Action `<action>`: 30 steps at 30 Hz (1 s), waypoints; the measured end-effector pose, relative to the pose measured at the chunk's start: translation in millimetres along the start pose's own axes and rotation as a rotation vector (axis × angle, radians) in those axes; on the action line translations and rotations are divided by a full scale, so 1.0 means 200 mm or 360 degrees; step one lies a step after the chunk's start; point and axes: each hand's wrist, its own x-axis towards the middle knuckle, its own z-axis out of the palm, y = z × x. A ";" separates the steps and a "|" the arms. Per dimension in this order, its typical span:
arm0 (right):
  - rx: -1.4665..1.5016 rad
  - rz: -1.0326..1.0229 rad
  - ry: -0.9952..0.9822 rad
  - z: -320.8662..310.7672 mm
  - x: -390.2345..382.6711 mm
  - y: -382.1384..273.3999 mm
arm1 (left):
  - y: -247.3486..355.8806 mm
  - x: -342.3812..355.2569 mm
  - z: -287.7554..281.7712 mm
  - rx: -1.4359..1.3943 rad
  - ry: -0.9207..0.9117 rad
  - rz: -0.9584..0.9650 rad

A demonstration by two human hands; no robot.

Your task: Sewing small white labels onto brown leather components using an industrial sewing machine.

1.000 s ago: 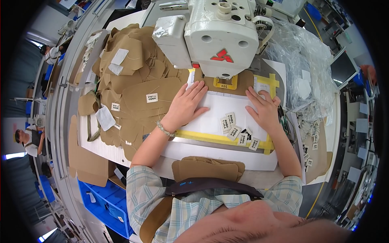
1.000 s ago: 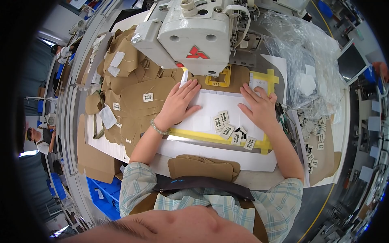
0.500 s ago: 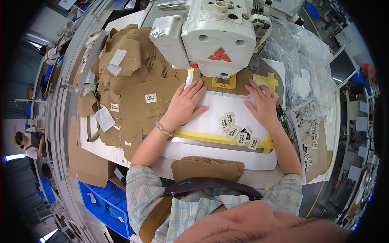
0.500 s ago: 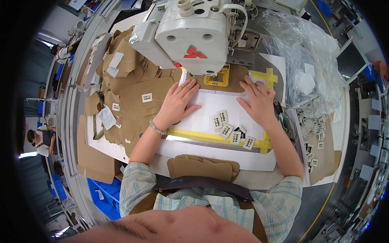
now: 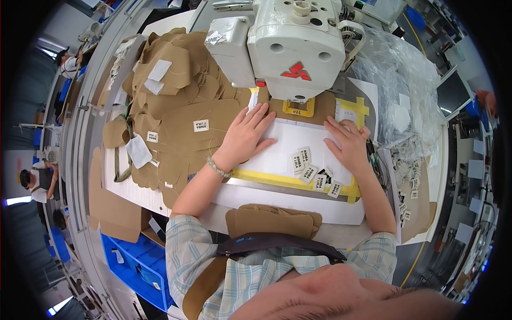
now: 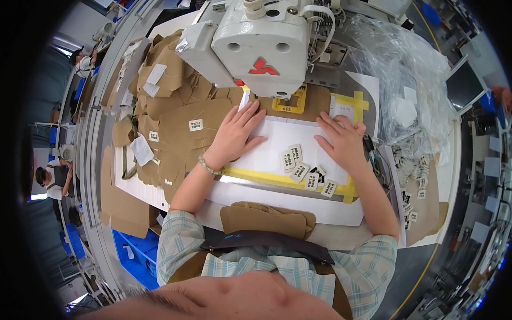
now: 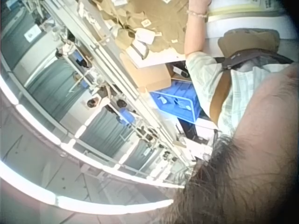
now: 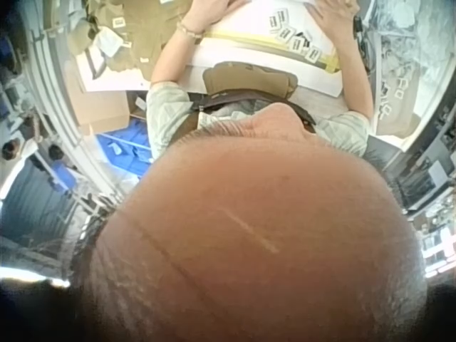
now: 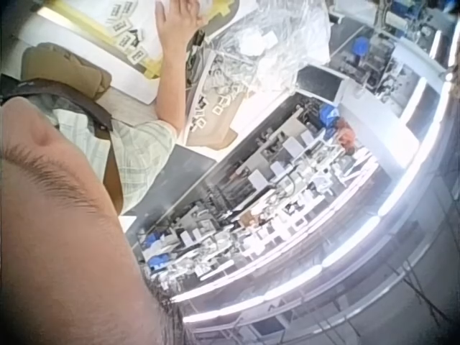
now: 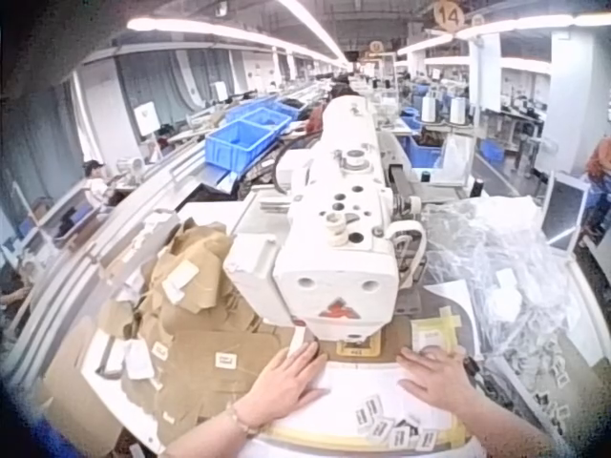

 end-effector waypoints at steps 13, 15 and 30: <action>0.0066 0.0044 0.0003 -0.01 0.00 0.01 | -0.01 0.01 0.00 0.0029 0.0061 0.0060; 0.0072 0.0041 0.0006 0.00 0.00 0.01 | -0.01 0.02 0.00 0.0025 0.0061 0.0062; 0.0089 0.0030 0.0016 -0.01 0.01 0.01 | -0.08 0.01 -0.02 0.0158 0.0356 -0.0239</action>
